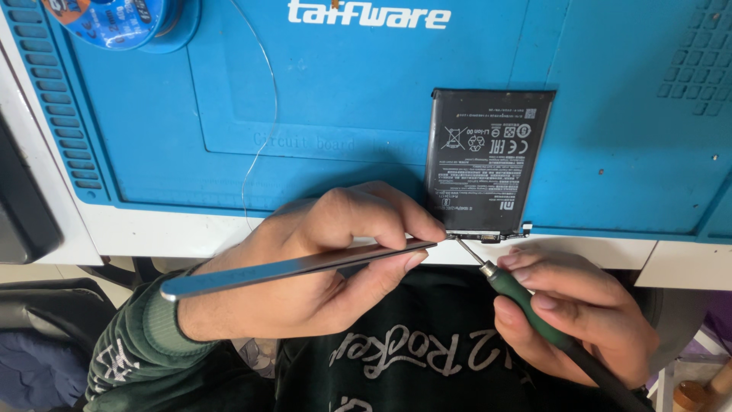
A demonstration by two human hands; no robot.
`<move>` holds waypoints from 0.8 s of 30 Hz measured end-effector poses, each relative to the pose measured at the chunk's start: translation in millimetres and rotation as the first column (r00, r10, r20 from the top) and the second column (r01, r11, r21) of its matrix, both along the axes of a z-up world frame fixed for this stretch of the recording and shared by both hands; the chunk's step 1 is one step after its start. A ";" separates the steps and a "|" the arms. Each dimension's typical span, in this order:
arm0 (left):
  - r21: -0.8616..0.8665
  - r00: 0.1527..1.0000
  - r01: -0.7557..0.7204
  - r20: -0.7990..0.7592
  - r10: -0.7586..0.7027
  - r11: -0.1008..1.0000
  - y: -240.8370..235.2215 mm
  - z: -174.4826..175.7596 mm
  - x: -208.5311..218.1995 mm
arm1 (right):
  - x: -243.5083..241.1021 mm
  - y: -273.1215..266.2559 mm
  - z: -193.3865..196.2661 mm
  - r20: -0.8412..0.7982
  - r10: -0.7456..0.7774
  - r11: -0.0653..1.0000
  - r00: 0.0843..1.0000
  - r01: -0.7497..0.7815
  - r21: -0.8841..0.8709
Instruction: The person disassembles a smartphone on a blue anti-static mat, using a screwdriver and tweezers to remove screws and separate internal components. They handle the battery, motherboard, and other small parts, placing them on the mat while continuing to unscrew and separate sections of the device.
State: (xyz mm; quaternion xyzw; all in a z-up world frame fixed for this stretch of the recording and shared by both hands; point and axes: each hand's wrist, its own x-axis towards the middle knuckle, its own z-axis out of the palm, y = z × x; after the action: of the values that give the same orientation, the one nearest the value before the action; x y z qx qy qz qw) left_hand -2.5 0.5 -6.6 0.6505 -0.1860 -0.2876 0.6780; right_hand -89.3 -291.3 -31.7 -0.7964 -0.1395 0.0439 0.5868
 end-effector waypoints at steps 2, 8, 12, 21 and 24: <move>0.002 1.000 -0.002 -0.001 0.002 1.000 0.2 -0.3 -0.7 | -1.0 0.5 0.0 -0.009 -0.008 1.000 1.000 0.008 0.001; -0.023 1.000 -0.013 -0.025 0.013 1.000 -2.0 1.9 1.7 | 1.2 -4.5 -2.4 -0.013 0.011 1.000 1.000 -0.010 0.029; -0.054 0.997 -0.057 -0.055 0.054 0.997 -4.3 2.3 2.0 | -0.9 -11.3 -5.9 0.019 0.051 0.999 0.999 -0.052 0.014; -0.197 0.970 -0.242 -0.034 0.240 0.950 -7.2 6.1 4.7 | -14.6 -55.6 -43.1 0.003 -0.209 0.931 0.978 0.198 0.306; 0.006 0.944 -0.329 -0.004 0.329 0.944 0.1 23.7 6.1 | -6.8 -100.3 -41.5 0.020 -0.340 0.927 0.940 0.332 0.175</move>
State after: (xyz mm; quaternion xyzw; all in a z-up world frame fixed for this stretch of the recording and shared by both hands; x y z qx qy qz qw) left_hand 3.5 0.6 17.0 0.6735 -0.0722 -0.1727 0.7151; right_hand -96.2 -391.5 -73.2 -0.7569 -0.0189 -0.0892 0.6472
